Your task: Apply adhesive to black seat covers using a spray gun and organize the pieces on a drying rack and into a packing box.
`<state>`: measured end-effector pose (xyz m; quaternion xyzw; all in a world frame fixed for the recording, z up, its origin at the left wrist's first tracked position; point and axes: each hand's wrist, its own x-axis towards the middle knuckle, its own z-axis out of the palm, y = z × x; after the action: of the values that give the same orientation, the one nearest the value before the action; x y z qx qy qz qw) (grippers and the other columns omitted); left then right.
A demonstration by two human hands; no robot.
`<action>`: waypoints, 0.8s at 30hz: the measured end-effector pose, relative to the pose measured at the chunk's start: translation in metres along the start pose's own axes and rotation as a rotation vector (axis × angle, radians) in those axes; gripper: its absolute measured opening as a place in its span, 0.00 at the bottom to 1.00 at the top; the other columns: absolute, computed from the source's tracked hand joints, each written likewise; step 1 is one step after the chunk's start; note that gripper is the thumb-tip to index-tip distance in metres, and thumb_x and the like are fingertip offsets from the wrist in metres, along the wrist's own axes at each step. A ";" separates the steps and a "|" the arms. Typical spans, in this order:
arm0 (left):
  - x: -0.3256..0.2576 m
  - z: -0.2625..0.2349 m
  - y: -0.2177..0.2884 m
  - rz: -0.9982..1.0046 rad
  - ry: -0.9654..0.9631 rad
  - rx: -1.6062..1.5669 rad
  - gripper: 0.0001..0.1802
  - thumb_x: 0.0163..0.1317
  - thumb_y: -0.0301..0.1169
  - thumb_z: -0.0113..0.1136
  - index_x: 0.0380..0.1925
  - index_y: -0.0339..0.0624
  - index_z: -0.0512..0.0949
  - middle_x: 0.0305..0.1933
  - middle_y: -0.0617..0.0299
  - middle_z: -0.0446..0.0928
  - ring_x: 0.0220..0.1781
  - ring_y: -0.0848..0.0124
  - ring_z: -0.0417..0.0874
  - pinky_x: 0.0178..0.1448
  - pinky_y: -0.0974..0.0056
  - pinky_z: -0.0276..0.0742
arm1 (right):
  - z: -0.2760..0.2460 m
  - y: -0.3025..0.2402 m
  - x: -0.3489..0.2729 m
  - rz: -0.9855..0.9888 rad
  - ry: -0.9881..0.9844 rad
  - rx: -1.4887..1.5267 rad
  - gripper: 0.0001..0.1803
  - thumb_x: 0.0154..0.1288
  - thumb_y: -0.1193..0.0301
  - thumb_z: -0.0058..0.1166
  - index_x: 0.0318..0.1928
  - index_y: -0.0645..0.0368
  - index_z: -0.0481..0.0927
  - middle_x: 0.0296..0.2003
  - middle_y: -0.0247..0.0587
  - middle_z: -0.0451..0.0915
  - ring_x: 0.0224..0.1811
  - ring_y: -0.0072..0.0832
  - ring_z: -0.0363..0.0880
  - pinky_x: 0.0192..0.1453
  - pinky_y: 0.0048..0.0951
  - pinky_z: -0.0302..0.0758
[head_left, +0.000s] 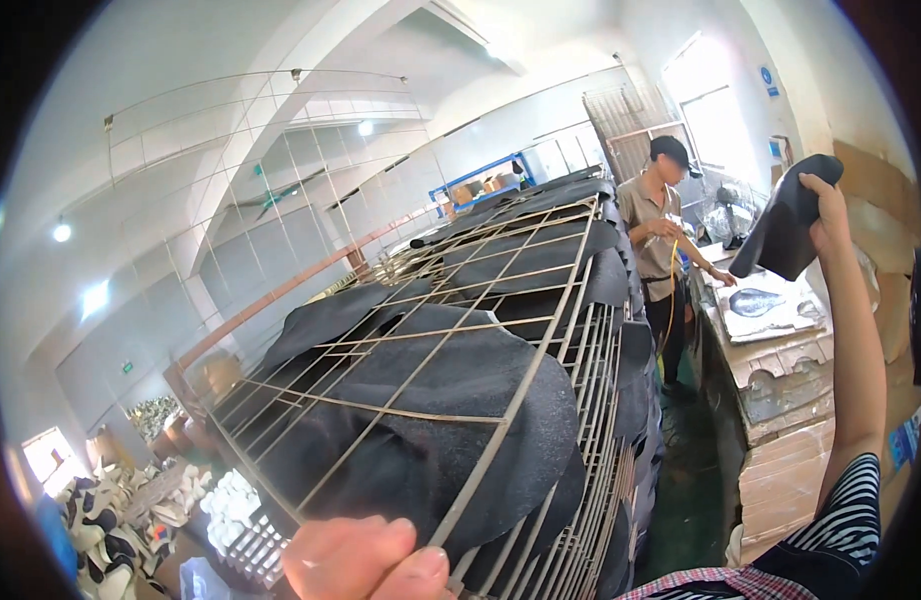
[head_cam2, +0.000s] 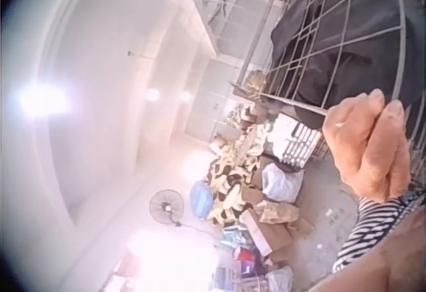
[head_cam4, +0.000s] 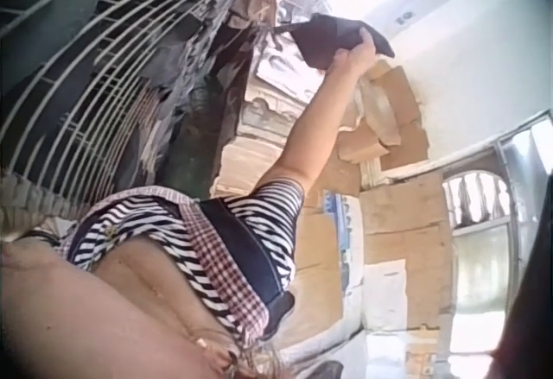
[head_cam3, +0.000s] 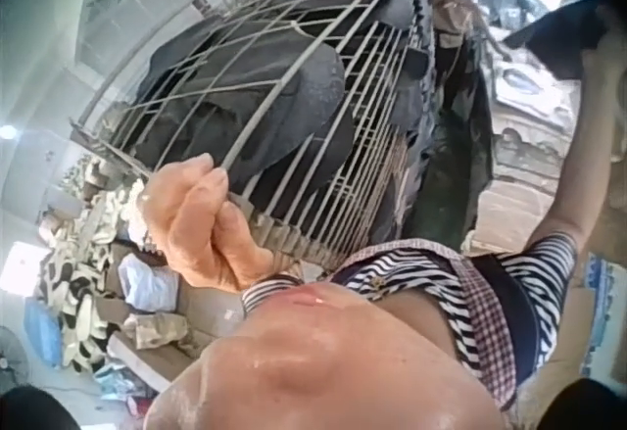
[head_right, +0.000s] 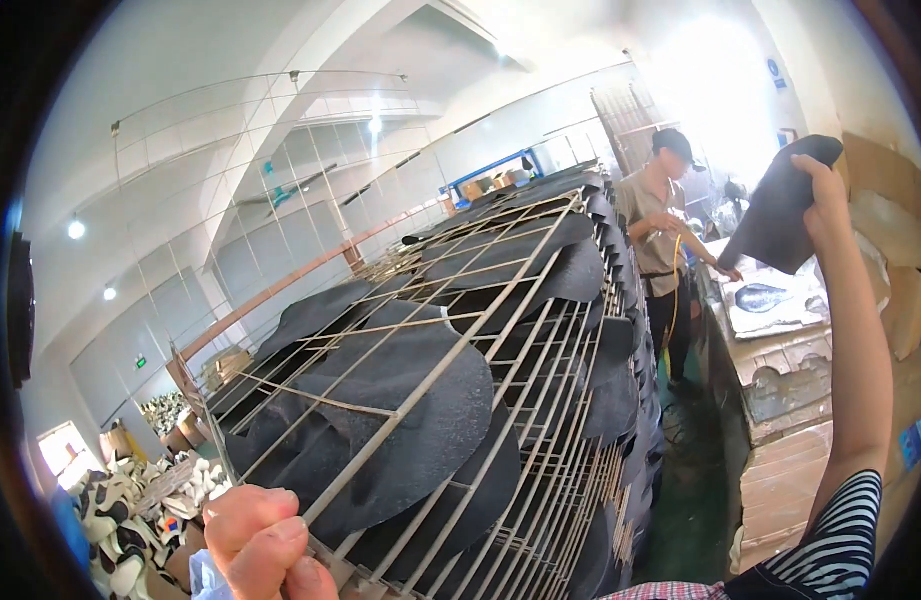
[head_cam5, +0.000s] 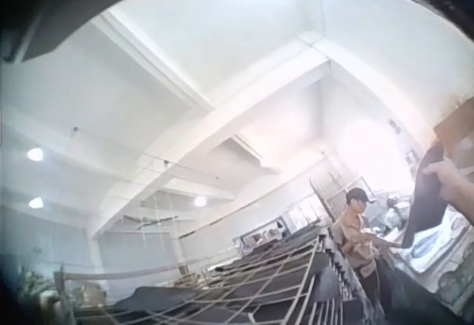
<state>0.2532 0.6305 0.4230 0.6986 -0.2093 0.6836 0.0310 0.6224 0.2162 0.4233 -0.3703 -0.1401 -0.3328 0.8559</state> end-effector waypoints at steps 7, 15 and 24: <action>0.010 0.008 0.011 -0.036 0.115 -0.107 0.08 0.53 0.23 0.51 0.33 0.34 0.76 0.32 0.49 0.75 0.30 0.61 0.73 0.37 0.59 0.71 | 0.000 -0.027 0.011 -0.024 -0.007 -0.082 0.14 0.51 0.77 0.56 0.40 0.61 0.74 0.31 0.40 0.78 0.31 0.31 0.78 0.37 0.31 0.76; 0.017 -0.007 0.015 -0.110 -0.127 0.043 0.09 0.47 0.23 0.58 0.31 0.38 0.78 0.32 0.54 0.75 0.31 0.62 0.73 0.36 0.61 0.71 | 0.016 -0.036 0.025 -0.044 -0.043 -0.087 0.07 0.54 0.74 0.54 0.35 0.61 0.76 0.27 0.39 0.78 0.28 0.29 0.78 0.34 0.31 0.76; 0.023 -0.028 -0.001 0.051 -0.242 0.193 0.13 0.38 0.24 0.60 0.29 0.44 0.80 0.33 0.58 0.75 0.31 0.62 0.73 0.36 0.63 0.71 | 0.357 -0.006 -0.025 0.157 -0.673 -0.017 0.07 0.51 0.76 0.55 0.33 0.66 0.75 0.29 0.44 0.79 0.28 0.33 0.79 0.37 0.36 0.81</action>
<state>0.2272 0.6350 0.4469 0.7700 -0.1625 0.6119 -0.0790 0.6024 0.4841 0.6596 -0.4760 -0.3830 -0.1264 0.7815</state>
